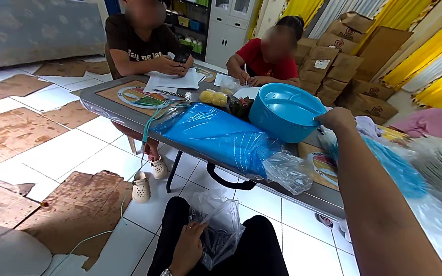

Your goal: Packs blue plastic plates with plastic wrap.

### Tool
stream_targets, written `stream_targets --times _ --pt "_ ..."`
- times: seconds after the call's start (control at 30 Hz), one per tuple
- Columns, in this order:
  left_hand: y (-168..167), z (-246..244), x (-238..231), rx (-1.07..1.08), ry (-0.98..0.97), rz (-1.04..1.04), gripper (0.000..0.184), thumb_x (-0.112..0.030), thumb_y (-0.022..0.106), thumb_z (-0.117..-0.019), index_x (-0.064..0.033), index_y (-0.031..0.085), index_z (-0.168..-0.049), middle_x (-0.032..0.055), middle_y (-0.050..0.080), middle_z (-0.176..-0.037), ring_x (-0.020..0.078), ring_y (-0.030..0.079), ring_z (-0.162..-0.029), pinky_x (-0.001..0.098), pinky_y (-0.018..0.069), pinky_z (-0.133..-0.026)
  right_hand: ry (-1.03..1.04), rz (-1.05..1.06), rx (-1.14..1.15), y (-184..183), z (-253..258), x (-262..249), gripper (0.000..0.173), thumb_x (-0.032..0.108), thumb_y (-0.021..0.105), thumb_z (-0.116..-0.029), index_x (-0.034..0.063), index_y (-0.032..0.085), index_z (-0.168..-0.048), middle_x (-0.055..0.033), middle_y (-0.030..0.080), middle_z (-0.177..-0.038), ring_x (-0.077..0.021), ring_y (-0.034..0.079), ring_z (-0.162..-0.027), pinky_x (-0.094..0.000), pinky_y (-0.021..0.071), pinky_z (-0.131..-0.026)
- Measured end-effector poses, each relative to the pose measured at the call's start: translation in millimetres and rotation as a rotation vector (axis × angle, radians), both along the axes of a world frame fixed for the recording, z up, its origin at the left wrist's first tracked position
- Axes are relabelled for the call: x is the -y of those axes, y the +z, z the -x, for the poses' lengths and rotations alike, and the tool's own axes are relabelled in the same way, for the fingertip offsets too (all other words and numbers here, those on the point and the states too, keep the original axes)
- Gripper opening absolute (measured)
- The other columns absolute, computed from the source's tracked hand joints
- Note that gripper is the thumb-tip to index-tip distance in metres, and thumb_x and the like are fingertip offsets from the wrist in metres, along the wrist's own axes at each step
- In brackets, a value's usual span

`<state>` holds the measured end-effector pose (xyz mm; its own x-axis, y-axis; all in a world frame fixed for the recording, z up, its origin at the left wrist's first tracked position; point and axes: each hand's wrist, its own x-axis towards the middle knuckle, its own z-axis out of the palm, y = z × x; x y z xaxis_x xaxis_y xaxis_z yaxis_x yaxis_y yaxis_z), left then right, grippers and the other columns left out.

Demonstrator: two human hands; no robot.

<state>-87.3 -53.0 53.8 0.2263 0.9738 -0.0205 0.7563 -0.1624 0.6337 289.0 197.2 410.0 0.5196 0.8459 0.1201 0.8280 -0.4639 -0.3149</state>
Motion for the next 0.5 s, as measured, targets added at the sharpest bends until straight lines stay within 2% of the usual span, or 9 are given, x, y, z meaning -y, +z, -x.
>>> stream_targets --times 0.03,0.07,0.13,0.17,0.23,0.33,0.37,0.43,0.5 --pt "0.5 0.0 0.2 -0.003 -0.002 0.005 0.054 0.011 0.052 -0.0856 -0.0069 0.067 -0.135 0.0175 0.066 -0.133 0.0375 0.054 -0.134 0.0521 0.0352 -0.116 -0.012 -0.060 -0.106 0.1 -2.1 0.1 0.051 0.029 0.065 -0.0999 -0.0188 0.060 -0.118 -0.0392 0.057 -0.129 -0.0505 0.056 -0.123 -0.0683 0.0417 -0.100" --pt "0.8 -0.1 0.0 -0.010 -0.003 0.015 0.054 0.010 0.052 -0.0863 -0.0074 0.066 -0.135 0.0174 0.066 -0.134 0.0371 0.053 -0.135 0.0517 0.0344 -0.116 -0.041 -0.158 -0.272 0.1 -4.6 -0.4 0.049 0.028 0.060 -0.1021 -0.0165 0.057 -0.124 -0.0335 0.060 -0.127 -0.0410 0.062 -0.114 -0.0584 0.0472 -0.096" --pt "-0.2 -0.5 -1.6 -0.027 0.001 0.021 0.055 0.009 0.051 -0.0868 -0.0088 0.066 -0.136 0.0165 0.066 -0.134 0.0358 0.053 -0.135 0.0507 0.0337 -0.117 -0.070 -0.394 -0.678 4.4 -3.6 5.0 0.040 0.025 0.047 -0.1058 -0.0042 0.051 -0.133 -0.0150 0.065 -0.108 -0.0180 0.067 -0.080 -0.0343 0.0571 -0.072" --pt "-0.6 -0.7 -2.1 -0.029 0.004 0.016 0.055 0.009 0.051 -0.0865 -0.0088 0.066 -0.136 0.0166 0.066 -0.134 0.0359 0.054 -0.135 0.0508 0.0342 -0.116 -0.054 -0.505 -0.862 9.1 0.1 12.4 0.036 0.022 0.043 -0.1070 -0.0009 0.048 -0.134 -0.0120 0.066 -0.101 -0.0150 0.067 -0.070 -0.0306 0.0584 -0.064" --pt "1.6 -1.0 -1.9 -0.038 0.003 0.025 0.055 0.008 0.051 -0.0871 -0.0085 0.065 -0.137 0.0168 0.066 -0.134 0.0365 0.054 -0.134 0.0508 0.0343 -0.116 -0.006 -0.662 -1.099 14.3 9.3 34.5 0.030 0.015 0.039 -0.1079 0.0005 0.045 -0.133 -0.0121 0.067 -0.097 -0.0156 0.070 -0.066 -0.0300 0.0610 -0.060" --pt "0.7 -2.6 -1.6 -0.049 0.006 0.014 0.055 0.007 0.052 -0.0865 -0.0092 0.066 -0.137 0.0161 0.067 -0.133 0.0366 0.055 -0.133 0.0506 0.0353 -0.115 0.122 -0.796 -1.371 -0.9 12.4 86.1 0.030 0.011 0.037 -0.1077 0.0043 0.039 -0.137 -0.0126 0.062 -0.112 -0.0189 0.072 -0.085 -0.0324 0.0634 -0.074" --pt "-0.5 -2.9 -1.4 -0.055 0.005 0.007 0.055 0.007 0.053 -0.0861 -0.0088 0.065 -0.137 0.0162 0.067 -0.133 0.0365 0.055 -0.133 0.0508 0.0353 -0.115 0.140 -0.819 -1.439 -11.6 13.0 109.3 0.027 0.011 0.037 -0.1070 0.0059 0.042 -0.133 -0.0107 0.063 -0.111 -0.0182 0.072 -0.086 -0.0320 0.0629 -0.075" --pt "-2.2 -3.5 -1.7 -0.076 -0.004 0.010 0.055 0.006 0.052 -0.0868 -0.0077 0.064 -0.138 0.0162 0.066 -0.134 0.0362 0.054 -0.134 0.0509 0.0340 -0.116 0.098 -0.803 -1.511 -38.2 12.0 164.6 0.016 0.012 0.036 -0.1068 0.0084 0.047 -0.118 -0.0052 0.065 -0.092 -0.0123 0.070 -0.073 -0.0268 0.0613 -0.065" --pt "-2.1 -3.8 -2.4 -0.090 -0.003 0.023 0.054 0.005 0.053 -0.0876 -0.0077 0.064 -0.139 0.0161 0.066 -0.135 0.0370 0.054 -0.134 0.0512 0.0338 -0.116 0.077 -0.689 -1.512 -75.0 -0.6 228.5 0.019 0.011 0.035 -0.1039 0.0091 0.053 -0.103 -0.0021 0.067 -0.077 -0.0081 0.066 -0.059 -0.0222 0.0567 -0.050"
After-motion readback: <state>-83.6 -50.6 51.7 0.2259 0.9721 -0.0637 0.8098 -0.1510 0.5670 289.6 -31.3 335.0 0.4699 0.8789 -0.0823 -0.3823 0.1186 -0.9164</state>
